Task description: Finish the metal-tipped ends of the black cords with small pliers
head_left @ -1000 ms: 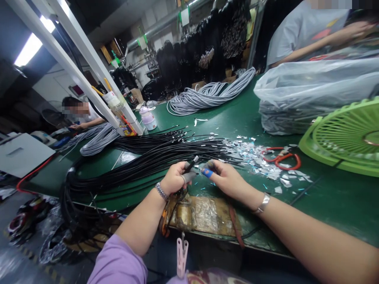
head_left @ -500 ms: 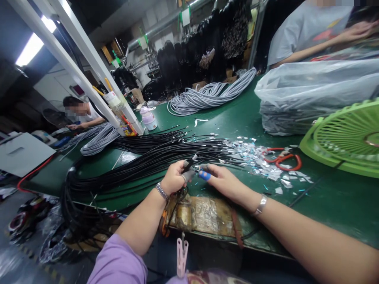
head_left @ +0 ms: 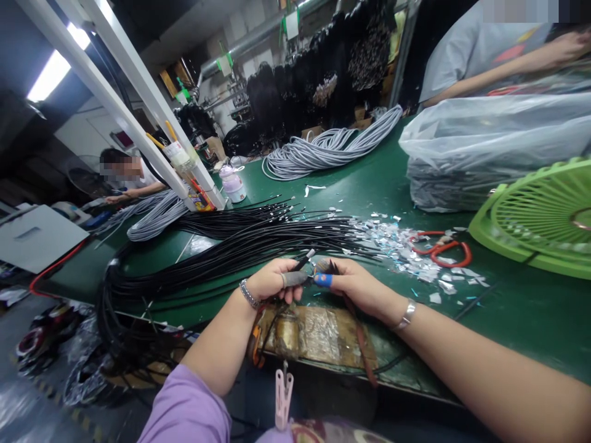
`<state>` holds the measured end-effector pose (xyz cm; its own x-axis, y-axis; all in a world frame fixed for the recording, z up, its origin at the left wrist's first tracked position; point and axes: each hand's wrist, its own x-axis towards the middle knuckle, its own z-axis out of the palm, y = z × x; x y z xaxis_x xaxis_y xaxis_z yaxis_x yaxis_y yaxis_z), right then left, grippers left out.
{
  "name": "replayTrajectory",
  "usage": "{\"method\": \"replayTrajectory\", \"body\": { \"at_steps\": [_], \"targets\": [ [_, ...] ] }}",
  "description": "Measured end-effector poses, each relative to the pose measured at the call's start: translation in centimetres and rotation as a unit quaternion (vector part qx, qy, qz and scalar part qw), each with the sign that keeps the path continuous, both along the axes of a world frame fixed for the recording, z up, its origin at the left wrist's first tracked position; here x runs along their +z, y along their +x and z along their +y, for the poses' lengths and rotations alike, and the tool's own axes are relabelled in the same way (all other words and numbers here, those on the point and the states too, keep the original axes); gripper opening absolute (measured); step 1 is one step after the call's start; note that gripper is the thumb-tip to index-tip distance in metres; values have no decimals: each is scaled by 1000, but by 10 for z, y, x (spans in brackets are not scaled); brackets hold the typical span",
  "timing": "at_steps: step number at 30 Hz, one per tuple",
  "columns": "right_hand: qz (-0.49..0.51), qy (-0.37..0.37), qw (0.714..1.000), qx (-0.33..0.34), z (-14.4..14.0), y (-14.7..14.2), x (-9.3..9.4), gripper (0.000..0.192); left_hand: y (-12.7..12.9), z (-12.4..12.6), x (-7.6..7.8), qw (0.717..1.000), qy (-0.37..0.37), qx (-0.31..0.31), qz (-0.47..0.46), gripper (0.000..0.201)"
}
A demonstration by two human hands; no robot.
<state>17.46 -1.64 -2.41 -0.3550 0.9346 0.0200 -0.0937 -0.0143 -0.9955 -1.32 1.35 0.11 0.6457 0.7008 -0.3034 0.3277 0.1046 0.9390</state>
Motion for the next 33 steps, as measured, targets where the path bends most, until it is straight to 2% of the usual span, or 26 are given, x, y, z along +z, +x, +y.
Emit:
{"method": "replayTrajectory", "body": {
  "at_steps": [4, 7, 10, 13, 16, 19, 21, 23, 25, 26, 28, 30, 33],
  "targets": [
    [-15, 8, 998, 66, 1, 2, 0, 40, -3, 0, 3, 999, -25, -21, 14, 47],
    [-1, -22, 995, 101, -1, 3, -2, 42, -2, -6, 8, 1000, -4, -2, 16, 43],
    [16, -43, 991, 128, -7, 3, 0, 44, -1, -19, 23, 999, 32, 2, 18, 35],
    [5, -46, 981, 190, -18, 3, 9, 43, -3, -42, 47, 992, 120, -31, 32, 21],
    [-16, -29, 961, 274, -35, 0, 27, 38, -8, -77, 68, 966, 240, -66, 73, 7],
    [-68, 28, 924, 376, -56, -5, 44, 28, -15, -121, 72, 930, 342, -73, 116, 10],
    [-119, 77, 895, 423, -74, -11, 50, 20, -21, -151, 62, 912, 385, -53, 129, 10],
    [-172, 102, 880, 430, -93, -18, 49, 14, -28, -179, 44, 911, 386, -32, 139, 13],
    [-205, 104, 883, 409, -109, -26, 40, 11, -37, -202, 23, 914, 377, -5, 152, 14],
    [-201, 92, 894, 390, -116, -29, 33, 11, -43, -212, 12, 913, 375, 23, 160, 13],
    [-156, 37, 927, 339, -126, -34, 16, 16, -54, -227, -8, 903, 379, 94, 182, 12],
    [-102, -51, 952, 283, -133, -37, -3, 29, -64, -236, -25, 888, 378, 198, 171, 15],
    [-49, -164, 962, 214, -140, -42, -29, 48, -75, -241, -43, 871, 353, 321, 117, 21]
  ]
}}
